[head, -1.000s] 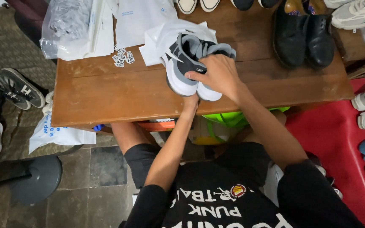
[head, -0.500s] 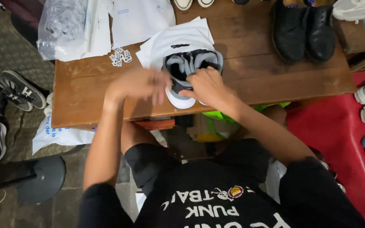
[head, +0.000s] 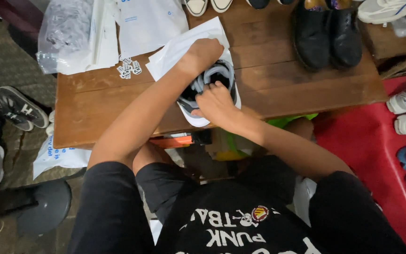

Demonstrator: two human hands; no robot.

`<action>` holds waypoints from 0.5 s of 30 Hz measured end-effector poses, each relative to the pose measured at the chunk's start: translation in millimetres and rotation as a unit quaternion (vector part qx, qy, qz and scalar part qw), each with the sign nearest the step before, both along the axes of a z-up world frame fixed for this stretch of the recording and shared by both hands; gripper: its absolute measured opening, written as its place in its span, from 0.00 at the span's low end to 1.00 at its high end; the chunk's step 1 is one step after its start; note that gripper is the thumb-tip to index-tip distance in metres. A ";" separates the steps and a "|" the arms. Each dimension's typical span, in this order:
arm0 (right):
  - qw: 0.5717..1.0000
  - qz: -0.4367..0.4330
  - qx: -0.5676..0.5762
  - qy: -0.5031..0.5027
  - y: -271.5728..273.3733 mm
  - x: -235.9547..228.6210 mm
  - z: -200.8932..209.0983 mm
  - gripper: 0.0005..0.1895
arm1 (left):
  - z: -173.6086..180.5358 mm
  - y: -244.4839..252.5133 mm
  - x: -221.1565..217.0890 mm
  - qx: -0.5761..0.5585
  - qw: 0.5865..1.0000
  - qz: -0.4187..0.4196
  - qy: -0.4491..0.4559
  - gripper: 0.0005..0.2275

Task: Packing sneakers into a plastic bag and then threading and tying laces on a dress shoe

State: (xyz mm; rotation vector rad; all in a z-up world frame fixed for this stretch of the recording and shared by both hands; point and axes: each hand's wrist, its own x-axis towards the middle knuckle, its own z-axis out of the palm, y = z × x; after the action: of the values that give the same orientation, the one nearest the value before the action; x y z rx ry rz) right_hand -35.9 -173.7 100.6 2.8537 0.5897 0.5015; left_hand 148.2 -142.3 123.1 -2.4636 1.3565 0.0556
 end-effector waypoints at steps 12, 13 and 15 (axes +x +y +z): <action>0.999 0.001 -0.032 -0.006 8.2 -5.4 3.2 0.29 | 14.5 13.2 -0.6 -0.103 0.990 -0.087 0.035 0.14; 1.000 0.001 -0.031 -0.005 8.1 -3.1 2.9 0.29 | 15.8 15.1 -6.4 -0.102 0.990 -0.086 0.036 0.14; 0.999 -0.027 -0.033 0.012 7.8 -0.1 1.0 0.26 | 16.4 18.7 -19.6 -0.160 0.982 -0.098 -0.014 0.11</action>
State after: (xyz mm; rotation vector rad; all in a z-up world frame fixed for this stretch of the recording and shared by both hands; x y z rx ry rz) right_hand -36.0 -166.0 101.6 2.8094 0.5219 0.4305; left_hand 128.6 -123.6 139.5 -2.5527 1.7018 -0.2623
